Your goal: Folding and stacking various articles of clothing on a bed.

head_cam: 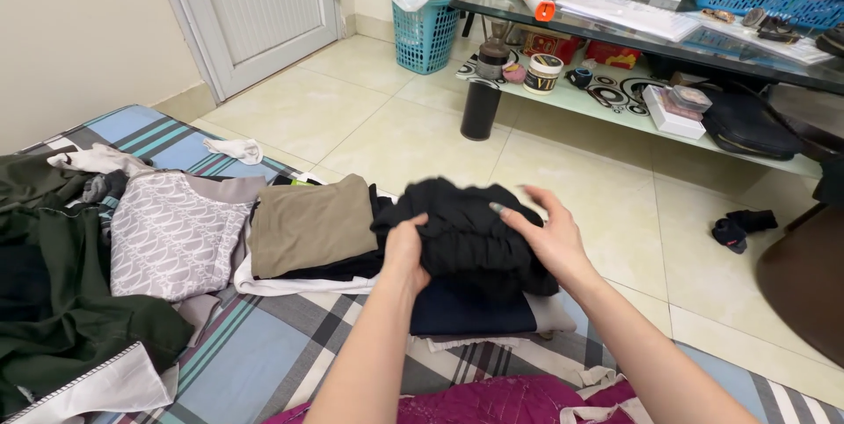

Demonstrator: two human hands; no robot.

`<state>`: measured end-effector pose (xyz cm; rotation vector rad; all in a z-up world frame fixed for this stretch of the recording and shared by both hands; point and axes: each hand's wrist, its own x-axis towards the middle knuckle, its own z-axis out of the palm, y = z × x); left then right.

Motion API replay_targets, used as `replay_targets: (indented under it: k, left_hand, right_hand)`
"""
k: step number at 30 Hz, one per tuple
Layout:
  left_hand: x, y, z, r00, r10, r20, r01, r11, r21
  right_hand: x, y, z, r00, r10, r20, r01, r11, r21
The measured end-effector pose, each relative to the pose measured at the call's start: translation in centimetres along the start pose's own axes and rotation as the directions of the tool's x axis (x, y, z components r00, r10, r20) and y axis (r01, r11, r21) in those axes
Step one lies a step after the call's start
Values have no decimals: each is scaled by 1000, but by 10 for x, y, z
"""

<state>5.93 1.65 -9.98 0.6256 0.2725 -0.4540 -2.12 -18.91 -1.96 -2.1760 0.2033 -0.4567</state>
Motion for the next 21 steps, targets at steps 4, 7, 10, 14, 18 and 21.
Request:
replay_targets:
  k: [4, 7, 10, 14, 18, 21]
  left_hand:
    - [-41, 39, 30, 996, 74, 47, -74, 997, -2]
    - [-57, 56, 34, 980, 181, 85, -180, 984, -13]
    - [-68, 70, 25, 963, 208, 170, -198, 977, -79]
    - [-63, 102, -7, 943, 199, 267, -181, 979, -92]
    - [-73, 160, -32, 931, 323, 171, -340, 937, 78]
    - [-74, 201, -50, 942, 299, 151, -318, 939, 129]
  right_hand:
    - [4, 8, 8, 977, 213, 29, -211, 922, 325]
    - [-9, -40, 12, 826, 513, 231, -558, 696, 451]
    - [-10, -49, 30, 682, 591, 430, -722, 456, 519]
    - [17, -37, 73, 743, 87, 664, -667, 187, 721]
    - [33, -99, 105, 882, 100, 460, -457, 422, 783]
    - [51, -112, 142, 932, 47, 360, -336, 488, 806]
